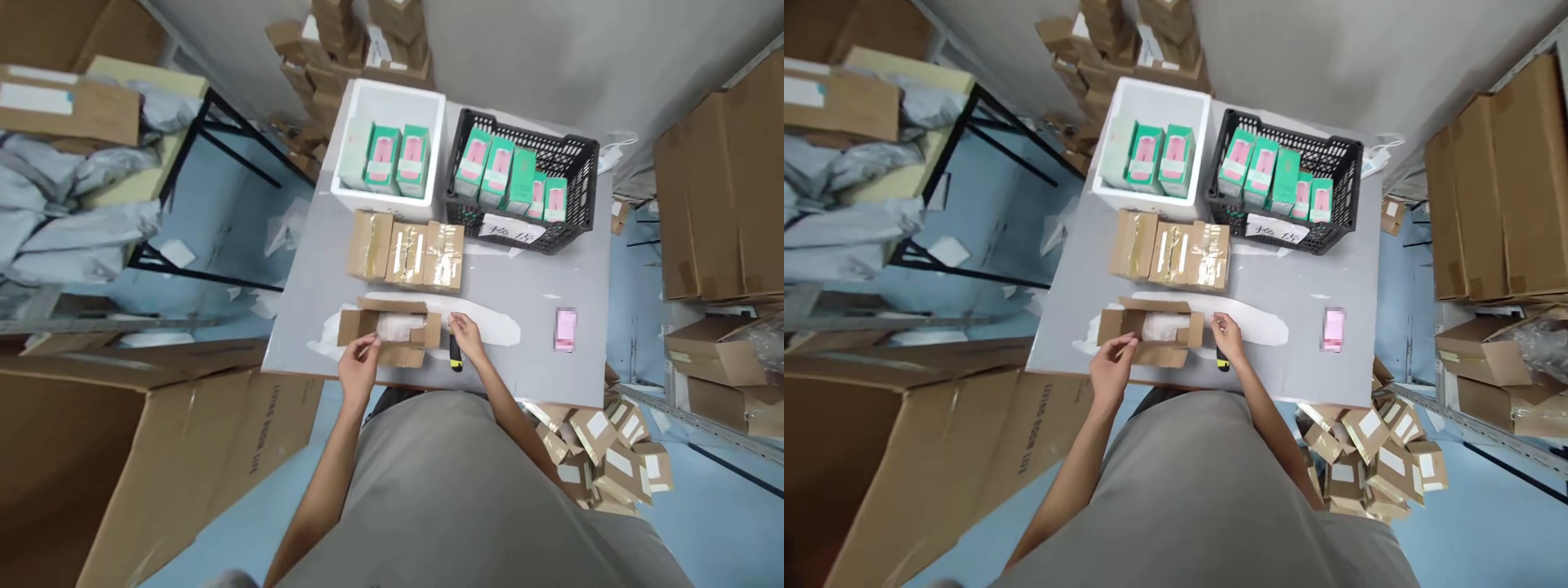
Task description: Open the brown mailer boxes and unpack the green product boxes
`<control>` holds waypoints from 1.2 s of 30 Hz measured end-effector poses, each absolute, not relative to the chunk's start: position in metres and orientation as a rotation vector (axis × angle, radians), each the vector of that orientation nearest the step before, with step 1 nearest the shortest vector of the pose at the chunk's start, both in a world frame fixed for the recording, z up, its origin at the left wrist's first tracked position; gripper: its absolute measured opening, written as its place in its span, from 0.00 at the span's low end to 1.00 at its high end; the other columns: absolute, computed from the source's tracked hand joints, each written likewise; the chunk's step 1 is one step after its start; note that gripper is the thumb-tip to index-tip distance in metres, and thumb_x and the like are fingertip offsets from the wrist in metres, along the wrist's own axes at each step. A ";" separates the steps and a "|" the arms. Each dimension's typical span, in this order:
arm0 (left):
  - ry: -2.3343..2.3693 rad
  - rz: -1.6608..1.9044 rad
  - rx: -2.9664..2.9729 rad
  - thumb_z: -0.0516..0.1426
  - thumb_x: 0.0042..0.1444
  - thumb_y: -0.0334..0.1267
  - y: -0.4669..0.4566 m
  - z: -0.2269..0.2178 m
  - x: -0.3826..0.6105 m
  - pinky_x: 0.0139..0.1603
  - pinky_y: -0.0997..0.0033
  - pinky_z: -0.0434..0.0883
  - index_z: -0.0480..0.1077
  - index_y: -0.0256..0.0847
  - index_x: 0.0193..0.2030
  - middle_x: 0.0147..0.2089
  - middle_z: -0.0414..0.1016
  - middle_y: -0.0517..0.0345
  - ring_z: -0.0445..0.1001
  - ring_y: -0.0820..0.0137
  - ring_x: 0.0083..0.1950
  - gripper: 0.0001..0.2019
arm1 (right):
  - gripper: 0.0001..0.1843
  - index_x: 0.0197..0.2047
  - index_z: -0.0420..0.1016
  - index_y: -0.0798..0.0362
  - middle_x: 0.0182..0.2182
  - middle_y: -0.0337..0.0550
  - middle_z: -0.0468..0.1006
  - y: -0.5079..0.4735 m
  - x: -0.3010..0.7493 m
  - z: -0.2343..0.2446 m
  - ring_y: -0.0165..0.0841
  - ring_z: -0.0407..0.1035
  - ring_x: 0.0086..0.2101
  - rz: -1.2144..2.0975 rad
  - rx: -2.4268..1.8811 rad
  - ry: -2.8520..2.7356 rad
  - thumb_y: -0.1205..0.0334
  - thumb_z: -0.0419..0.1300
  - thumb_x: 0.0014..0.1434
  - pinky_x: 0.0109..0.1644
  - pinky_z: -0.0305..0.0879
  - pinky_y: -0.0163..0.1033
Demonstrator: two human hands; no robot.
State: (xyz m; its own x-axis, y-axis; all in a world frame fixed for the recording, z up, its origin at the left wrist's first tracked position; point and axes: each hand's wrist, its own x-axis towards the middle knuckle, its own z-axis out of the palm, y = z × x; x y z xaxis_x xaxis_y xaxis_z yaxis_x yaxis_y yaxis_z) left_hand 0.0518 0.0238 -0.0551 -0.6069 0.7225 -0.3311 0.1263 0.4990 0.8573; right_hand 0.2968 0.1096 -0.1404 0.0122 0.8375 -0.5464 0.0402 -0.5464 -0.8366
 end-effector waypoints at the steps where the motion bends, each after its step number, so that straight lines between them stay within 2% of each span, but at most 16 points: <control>1: 2.050 1.083 0.702 0.67 0.63 0.47 0.024 -0.056 0.042 0.74 0.45 0.83 0.79 0.45 0.44 0.57 0.90 0.44 0.88 0.51 0.65 0.10 | 0.20 0.50 0.84 0.46 0.54 0.52 0.92 0.097 0.289 -0.139 0.47 0.87 0.55 1.613 -1.659 -0.934 0.40 0.74 0.66 0.71 0.83 0.58; 5: 2.108 1.119 0.825 0.63 0.69 0.40 0.025 -0.066 -0.012 0.72 0.52 0.82 0.79 0.42 0.49 0.59 0.87 0.44 0.86 0.55 0.66 0.07 | 0.25 0.53 0.85 0.46 0.58 0.53 0.92 0.061 0.268 -0.131 0.50 0.88 0.57 1.616 -1.647 -1.054 0.37 0.76 0.65 0.73 0.80 0.59; 8: 2.184 0.964 0.900 0.60 0.72 0.36 0.025 -0.085 -0.066 0.73 0.49 0.81 0.80 0.40 0.57 0.64 0.84 0.40 0.84 0.52 0.68 0.12 | 0.29 0.55 0.84 0.47 0.60 0.55 0.92 0.049 0.259 -0.124 0.51 0.87 0.60 1.522 -1.727 -1.122 0.33 0.74 0.65 0.76 0.78 0.60; 11: 2.241 0.495 0.946 0.67 0.67 0.36 0.026 -0.113 -0.113 0.78 0.39 0.77 0.77 0.36 0.71 0.73 0.78 0.30 0.81 0.41 0.72 0.27 | 0.37 0.60 0.83 0.49 0.63 0.60 0.91 0.043 0.254 -0.119 0.54 0.86 0.62 1.342 -1.859 -1.112 0.27 0.72 0.64 0.75 0.79 0.61; 15: 2.104 0.000 1.054 0.74 0.66 0.44 0.030 -0.151 -0.137 0.81 0.34 0.73 0.63 0.35 0.89 0.78 0.69 0.19 0.76 0.28 0.78 0.49 | 0.48 0.67 0.81 0.55 0.69 0.69 0.86 0.034 0.247 -0.111 0.56 0.84 0.65 1.097 -2.019 -1.076 0.21 0.68 0.64 0.74 0.80 0.61; 18: 1.951 -0.080 1.196 0.78 0.62 0.53 0.032 -0.170 -0.129 0.81 0.35 0.73 0.56 0.38 0.93 0.86 0.57 0.16 0.72 0.23 0.81 0.61 | 0.48 0.69 0.81 0.55 0.72 0.70 0.84 0.023 0.236 -0.105 0.56 0.82 0.68 0.991 -2.074 -1.061 0.21 0.66 0.67 0.74 0.80 0.61; 21: 1.840 -0.119 1.293 0.83 0.52 0.62 0.033 -0.179 -0.117 0.78 0.29 0.73 0.58 0.40 0.93 0.89 0.49 0.13 0.66 0.15 0.82 0.69 | 0.44 0.69 0.82 0.54 0.72 0.69 0.84 0.010 0.222 -0.098 0.55 0.81 0.69 0.932 -2.082 -1.022 0.25 0.66 0.69 0.74 0.81 0.60; 23: 1.821 -0.088 1.305 0.83 0.51 0.64 0.033 -0.181 -0.114 0.75 0.25 0.74 0.62 0.40 0.91 0.88 0.52 0.12 0.63 0.13 0.83 0.67 | 0.44 0.68 0.82 0.55 0.72 0.69 0.84 0.002 0.215 -0.092 0.54 0.82 0.66 0.908 -2.084 -1.004 0.26 0.66 0.68 0.72 0.82 0.60; 25: 1.820 0.012 1.285 0.80 0.55 0.61 0.031 -0.183 -0.118 0.75 0.25 0.75 0.70 0.38 0.86 0.85 0.57 0.14 0.64 0.17 0.82 0.57 | 0.43 0.67 0.83 0.56 0.71 0.71 0.84 -0.005 0.210 -0.086 0.54 0.84 0.64 0.884 -2.096 -0.995 0.26 0.66 0.68 0.70 0.83 0.60; 28: 1.801 0.169 1.247 0.73 0.63 0.49 0.027 -0.188 -0.132 0.77 0.37 0.76 0.83 0.39 0.70 0.79 0.67 0.26 0.74 0.32 0.76 0.31 | 0.42 0.65 0.84 0.56 0.71 0.72 0.83 -0.012 0.209 -0.079 0.53 0.84 0.63 0.816 -2.114 -0.970 0.27 0.66 0.68 0.69 0.84 0.59; 30: 1.797 0.266 1.204 0.69 0.63 0.39 0.024 -0.191 -0.141 0.75 0.47 0.77 0.87 0.41 0.55 0.70 0.75 0.36 0.81 0.44 0.67 0.15 | 0.40 0.65 0.84 0.56 0.71 0.72 0.83 -0.015 0.210 -0.075 0.53 0.83 0.63 0.765 -2.118 -0.951 0.29 0.66 0.68 0.69 0.84 0.60; 31: 1.803 0.311 1.175 0.68 0.60 0.35 0.023 -0.192 -0.145 0.74 0.50 0.78 0.87 0.42 0.49 0.64 0.78 0.40 0.82 0.48 0.62 0.11 | 0.39 0.65 0.84 0.56 0.71 0.72 0.83 -0.016 0.210 -0.074 0.53 0.83 0.63 0.746 -2.116 -0.945 0.30 0.66 0.69 0.69 0.84 0.60; 33: 1.832 0.368 1.127 0.66 0.56 0.29 0.022 -0.194 -0.151 0.70 0.52 0.79 0.85 0.44 0.41 0.53 0.80 0.46 0.83 0.52 0.55 0.08 | 0.37 0.65 0.84 0.55 0.70 0.70 0.84 -0.017 0.211 -0.073 0.52 0.83 0.63 0.722 -2.105 -0.946 0.32 0.66 0.70 0.69 0.84 0.61; 36: 1.913 0.393 1.088 0.62 0.52 0.25 0.024 -0.191 -0.160 0.68 0.51 0.80 0.85 0.42 0.38 0.49 0.80 0.47 0.83 0.53 0.50 0.11 | 0.36 0.66 0.83 0.54 0.71 0.70 0.83 -0.016 0.211 -0.074 0.52 0.82 0.64 0.699 -2.076 -0.968 0.34 0.65 0.71 0.69 0.84 0.61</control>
